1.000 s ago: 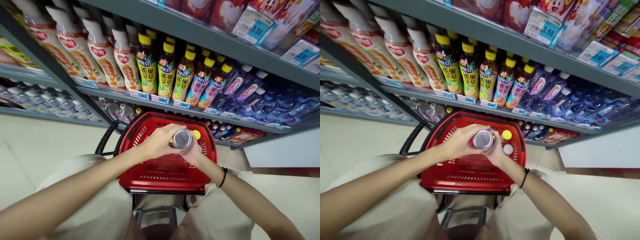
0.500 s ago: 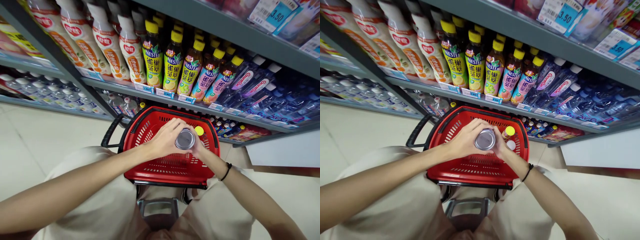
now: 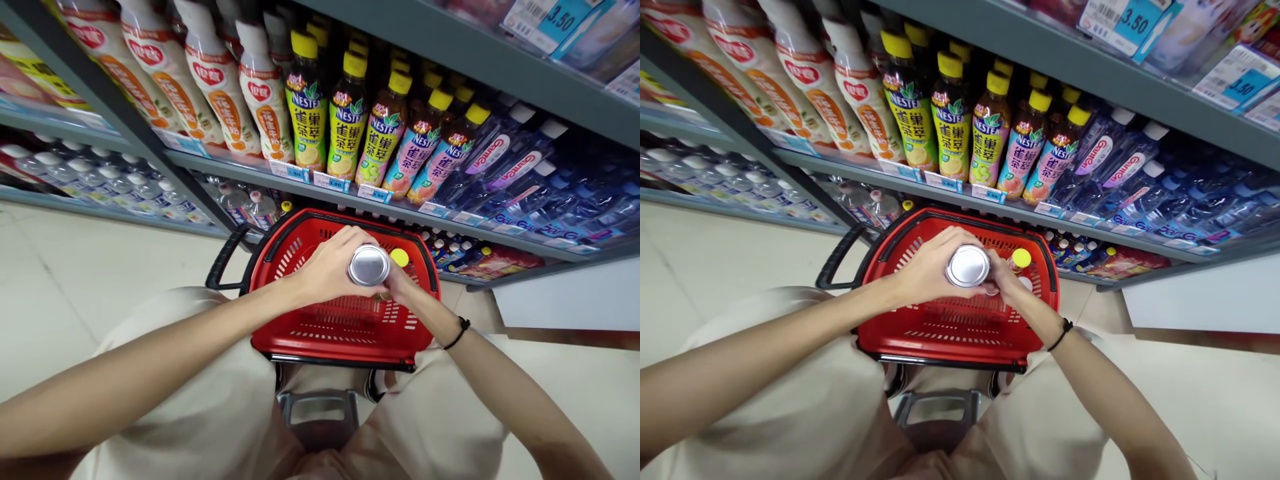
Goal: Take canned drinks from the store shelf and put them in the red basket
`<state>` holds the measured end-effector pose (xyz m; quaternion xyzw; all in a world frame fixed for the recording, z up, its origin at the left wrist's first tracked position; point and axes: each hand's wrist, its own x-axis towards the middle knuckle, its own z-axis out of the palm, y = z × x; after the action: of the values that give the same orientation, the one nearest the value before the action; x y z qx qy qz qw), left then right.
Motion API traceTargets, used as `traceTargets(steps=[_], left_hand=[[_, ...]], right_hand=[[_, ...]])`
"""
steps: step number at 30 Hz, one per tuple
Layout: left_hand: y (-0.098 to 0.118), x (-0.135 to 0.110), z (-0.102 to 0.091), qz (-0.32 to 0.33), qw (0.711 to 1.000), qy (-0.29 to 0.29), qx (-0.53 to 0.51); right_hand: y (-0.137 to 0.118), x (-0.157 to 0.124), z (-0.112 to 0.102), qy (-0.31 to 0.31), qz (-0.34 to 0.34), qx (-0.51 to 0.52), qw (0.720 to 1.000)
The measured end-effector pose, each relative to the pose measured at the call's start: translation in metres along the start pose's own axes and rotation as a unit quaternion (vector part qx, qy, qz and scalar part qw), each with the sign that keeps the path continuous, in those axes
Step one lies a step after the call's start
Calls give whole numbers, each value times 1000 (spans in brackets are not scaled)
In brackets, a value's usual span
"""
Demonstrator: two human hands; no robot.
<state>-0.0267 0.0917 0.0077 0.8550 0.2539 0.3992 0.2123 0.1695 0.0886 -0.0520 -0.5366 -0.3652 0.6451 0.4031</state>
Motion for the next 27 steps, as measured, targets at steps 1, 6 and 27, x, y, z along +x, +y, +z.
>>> traceTargets(steps=[1,6,27], left_hand=[[0,1,-2,-16,1000,7,6],[-7,9,-19,-113,991,65,35],[-17,16,-6,-367,767,82,-520]], right_hand=[[-4,-2,1,-17,33,8,999],[-25,-17,4,-112,105,12,988],[-60,-33,-13,-13,-216,138,966]])
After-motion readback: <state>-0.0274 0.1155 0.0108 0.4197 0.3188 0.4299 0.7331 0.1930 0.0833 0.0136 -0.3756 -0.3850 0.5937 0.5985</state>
